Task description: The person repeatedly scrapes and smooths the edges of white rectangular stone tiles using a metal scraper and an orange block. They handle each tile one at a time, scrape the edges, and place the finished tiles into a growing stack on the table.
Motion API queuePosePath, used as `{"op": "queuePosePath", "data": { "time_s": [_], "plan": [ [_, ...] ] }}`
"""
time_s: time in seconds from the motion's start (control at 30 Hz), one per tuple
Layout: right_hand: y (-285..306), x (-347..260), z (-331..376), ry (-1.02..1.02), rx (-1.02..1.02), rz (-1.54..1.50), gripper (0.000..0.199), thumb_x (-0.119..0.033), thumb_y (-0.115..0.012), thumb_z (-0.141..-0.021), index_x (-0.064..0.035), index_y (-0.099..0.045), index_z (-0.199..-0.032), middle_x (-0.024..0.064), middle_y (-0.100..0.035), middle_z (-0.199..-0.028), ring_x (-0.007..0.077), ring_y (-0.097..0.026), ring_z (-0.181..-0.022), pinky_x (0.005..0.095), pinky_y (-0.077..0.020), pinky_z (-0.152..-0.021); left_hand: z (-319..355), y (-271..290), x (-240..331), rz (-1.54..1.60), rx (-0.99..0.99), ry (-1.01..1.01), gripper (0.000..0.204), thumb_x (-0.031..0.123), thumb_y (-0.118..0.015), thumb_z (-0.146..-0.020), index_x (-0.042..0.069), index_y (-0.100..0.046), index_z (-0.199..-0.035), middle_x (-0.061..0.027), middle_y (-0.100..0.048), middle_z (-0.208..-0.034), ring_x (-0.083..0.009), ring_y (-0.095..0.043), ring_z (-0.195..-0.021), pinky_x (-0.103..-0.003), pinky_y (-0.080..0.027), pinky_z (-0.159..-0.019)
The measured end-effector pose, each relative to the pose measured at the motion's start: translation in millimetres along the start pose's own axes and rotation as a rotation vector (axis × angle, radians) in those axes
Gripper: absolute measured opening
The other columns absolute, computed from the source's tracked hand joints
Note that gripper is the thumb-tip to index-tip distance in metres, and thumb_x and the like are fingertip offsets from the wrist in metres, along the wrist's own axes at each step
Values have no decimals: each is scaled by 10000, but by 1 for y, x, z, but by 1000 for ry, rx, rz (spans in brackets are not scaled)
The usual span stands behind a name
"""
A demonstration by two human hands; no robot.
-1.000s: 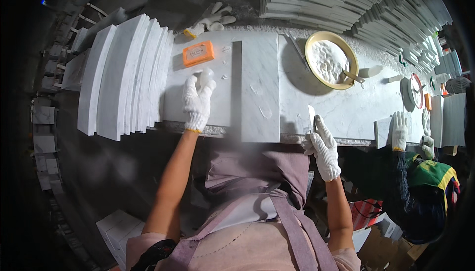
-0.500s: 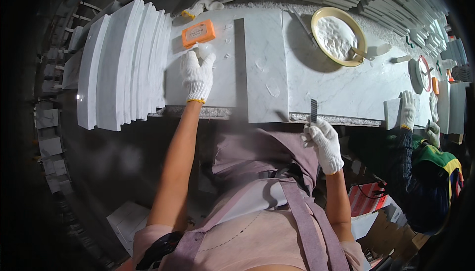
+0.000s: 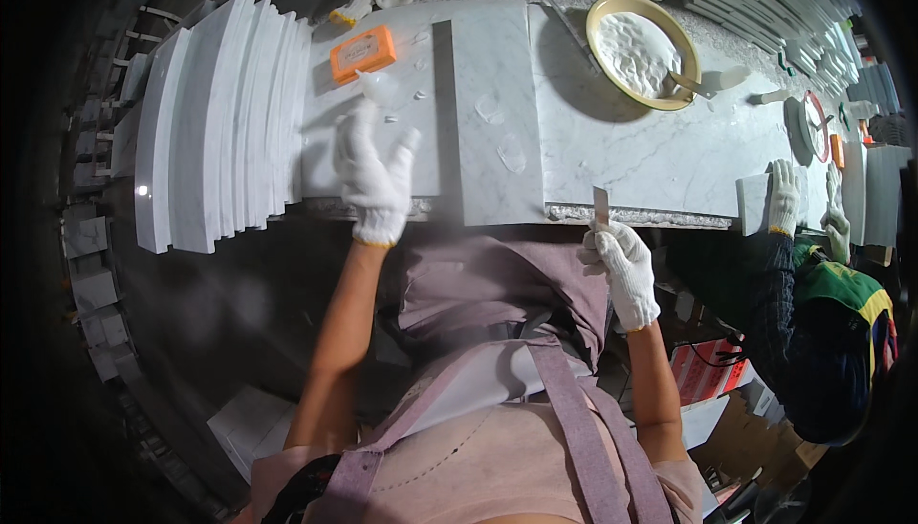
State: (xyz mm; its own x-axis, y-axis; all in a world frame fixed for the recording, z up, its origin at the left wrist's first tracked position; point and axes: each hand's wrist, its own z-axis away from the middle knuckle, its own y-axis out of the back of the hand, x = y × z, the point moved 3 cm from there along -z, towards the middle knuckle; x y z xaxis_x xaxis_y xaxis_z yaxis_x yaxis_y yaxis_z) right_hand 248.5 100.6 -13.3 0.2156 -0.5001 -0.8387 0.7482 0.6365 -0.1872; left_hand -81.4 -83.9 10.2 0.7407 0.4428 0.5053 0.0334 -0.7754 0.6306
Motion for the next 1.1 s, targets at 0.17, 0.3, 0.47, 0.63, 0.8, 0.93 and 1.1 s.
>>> {"op": "queuePosePath", "data": {
  "time_s": [0.17,0.3,0.47,0.63,0.8,0.93,1.1],
  "plan": [
    [-15,-3,4,-60,-8,-65,334,-271,-734,-1030,-11,-695,-1237,42,-723,-995,136,-699,-842,278,-586,-716,17,-31,54,96,-256,-390,786,558,-829,-850,83,-592,-1429,-140,-589,-1436,-365,-528,-1389,-550,-395,-1212],
    [-19,-5,10,-69,-13,-40,351,-279,-721,-1050,-9,-681,-1270,60,-743,-1035,164,-742,-879,293,-607,-733,8,-54,68,23,-391,-433,898,606,-848,-787,114,-559,-1480,-134,-473,-1535,-357,-395,-1480,-572,-292,-1268],
    [-11,-1,9,-27,32,-63,356,-254,-718,-1050,3,-679,-1293,58,-749,-1020,161,-744,-857,295,-608,-733,-17,-75,68,-167,-390,-409,885,570,-871,-740,142,-583,-1459,-130,-525,-1486,-352,-449,-1439,-555,-333,-1253],
    [3,7,11,-36,42,-37,339,-260,-717,-1049,-10,-682,-1275,55,-745,-1030,160,-739,-869,297,-610,-728,-12,-60,63,-99,-288,-387,761,532,-838,-808,103,-624,-1399,-126,-584,-1434,-356,-515,-1385,-543,-382,-1220],
    [13,10,4,-2,80,40,342,-264,-713,-1054,-1,-681,-1270,44,-738,-1020,147,-731,-869,291,-606,-735,28,-33,71,-114,-291,-282,708,484,-835,-834,83,-629,-1379,-130,-587,-1425,-368,-512,-1387,-549,-399,-1190],
    [7,9,-3,25,70,56,367,-276,-718,-1050,1,-679,-1288,56,-739,-1032,158,-735,-870,293,-607,-734,37,-40,84,-174,-409,-233,690,470,-816,-837,62,-628,-1362,-136,-589,-1402,-395,-526,-1334,-560,-390,-1187],
    [2,6,3,6,23,-12,395,-282,-713,-1052,2,-669,-1323,78,-750,-1085,166,-739,-880,299,-612,-745,24,-44,93,-110,-289,-299,637,481,-805,-849,81,-664,-1324,-134,-601,-1385,-379,-523,-1339,-561,-388,-1192]
  ]
}}
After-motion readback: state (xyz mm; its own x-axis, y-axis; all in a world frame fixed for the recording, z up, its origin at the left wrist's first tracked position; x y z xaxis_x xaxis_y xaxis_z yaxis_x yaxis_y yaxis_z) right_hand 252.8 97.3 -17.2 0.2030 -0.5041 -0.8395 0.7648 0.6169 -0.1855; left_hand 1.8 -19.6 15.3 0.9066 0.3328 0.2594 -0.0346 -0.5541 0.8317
